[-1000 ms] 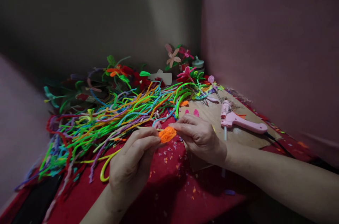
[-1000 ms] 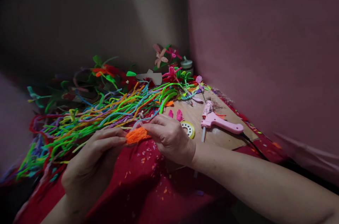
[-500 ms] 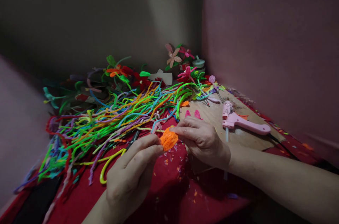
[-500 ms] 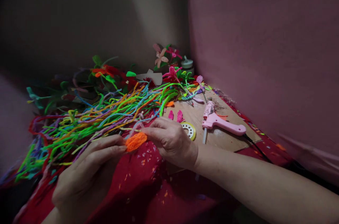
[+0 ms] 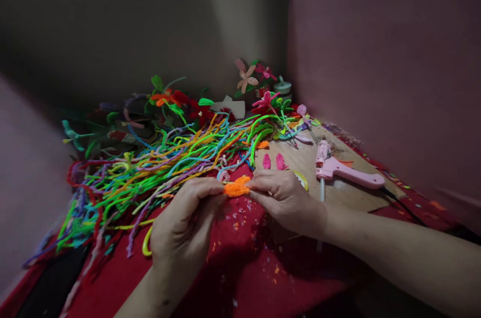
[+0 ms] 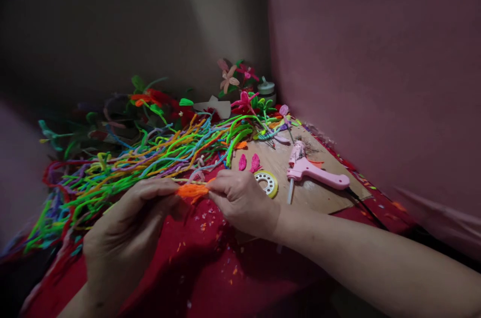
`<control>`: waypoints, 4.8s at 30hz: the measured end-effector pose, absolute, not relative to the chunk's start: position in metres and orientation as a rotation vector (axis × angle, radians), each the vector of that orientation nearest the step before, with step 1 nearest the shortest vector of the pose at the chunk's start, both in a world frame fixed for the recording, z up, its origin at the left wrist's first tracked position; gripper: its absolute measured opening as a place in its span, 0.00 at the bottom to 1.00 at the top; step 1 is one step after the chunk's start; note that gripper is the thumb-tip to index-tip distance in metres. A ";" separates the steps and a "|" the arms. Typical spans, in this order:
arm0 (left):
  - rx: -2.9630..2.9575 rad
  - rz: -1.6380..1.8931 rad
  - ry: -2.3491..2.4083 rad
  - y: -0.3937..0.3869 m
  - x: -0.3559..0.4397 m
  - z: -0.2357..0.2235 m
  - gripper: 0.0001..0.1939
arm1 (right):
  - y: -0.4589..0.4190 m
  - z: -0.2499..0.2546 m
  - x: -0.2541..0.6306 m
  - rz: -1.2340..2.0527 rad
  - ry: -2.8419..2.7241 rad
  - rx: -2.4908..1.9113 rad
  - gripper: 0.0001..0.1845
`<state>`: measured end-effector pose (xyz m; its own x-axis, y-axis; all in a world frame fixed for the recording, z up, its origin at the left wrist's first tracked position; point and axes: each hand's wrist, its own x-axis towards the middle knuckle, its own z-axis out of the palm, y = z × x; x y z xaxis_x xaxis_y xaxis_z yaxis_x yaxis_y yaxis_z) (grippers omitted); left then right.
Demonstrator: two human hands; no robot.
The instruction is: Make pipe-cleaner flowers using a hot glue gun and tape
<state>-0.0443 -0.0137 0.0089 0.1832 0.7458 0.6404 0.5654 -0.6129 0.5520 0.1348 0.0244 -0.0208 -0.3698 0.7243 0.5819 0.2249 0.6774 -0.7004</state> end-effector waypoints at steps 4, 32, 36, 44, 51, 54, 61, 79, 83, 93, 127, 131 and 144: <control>1.923 1.632 1.200 -0.017 -0.040 0.007 0.19 | 0.025 -0.018 0.135 1.089 -1.755 -0.866 0.10; 2.205 1.404 1.385 -0.013 -0.038 0.005 0.07 | 0.025 -0.020 0.131 1.763 -1.385 -0.988 0.04; 1.849 1.487 1.346 -0.014 -0.032 0.004 0.08 | 0.023 -0.018 0.130 1.868 -1.321 -0.968 0.06; 1.510 1.379 1.379 -0.011 -0.030 0.009 0.09 | 0.027 -0.018 0.130 1.996 -1.075 -0.918 0.08; 1.469 1.226 1.353 -0.010 -0.026 0.004 0.06 | 0.024 -0.027 0.129 1.656 -1.257 -0.855 0.08; 1.475 1.218 1.314 -0.011 -0.024 0.003 0.05 | 0.023 -0.033 0.129 1.534 -1.357 -0.833 0.07; 1.345 1.165 1.252 -0.010 -0.022 -0.001 0.07 | 0.022 -0.030 0.126 1.580 -1.312 -0.839 0.10; 0.955 1.172 1.081 -0.006 -0.015 -0.012 0.09 | 0.017 -0.026 0.118 1.679 -1.159 -0.783 0.10; 1.032 1.147 1.254 -0.007 -0.015 -0.008 0.10 | 0.016 -0.025 0.120 1.466 -1.353 -0.862 0.07; 1.379 1.035 1.449 -0.006 -0.016 -0.004 0.06 | 0.016 -0.021 0.128 1.153 -1.471 -0.925 0.01; 1.847 0.735 1.564 -0.009 -0.025 -0.005 0.14 | 0.017 -0.022 0.131 0.945 -1.556 -0.867 0.04; 1.893 0.698 1.573 -0.009 -0.024 -0.004 0.14 | 0.017 -0.019 0.133 0.861 -1.572 -0.865 0.04; 1.925 0.673 1.558 -0.009 -0.026 -0.005 0.14 | 0.020 -0.022 0.135 0.646 -1.682 -0.814 0.05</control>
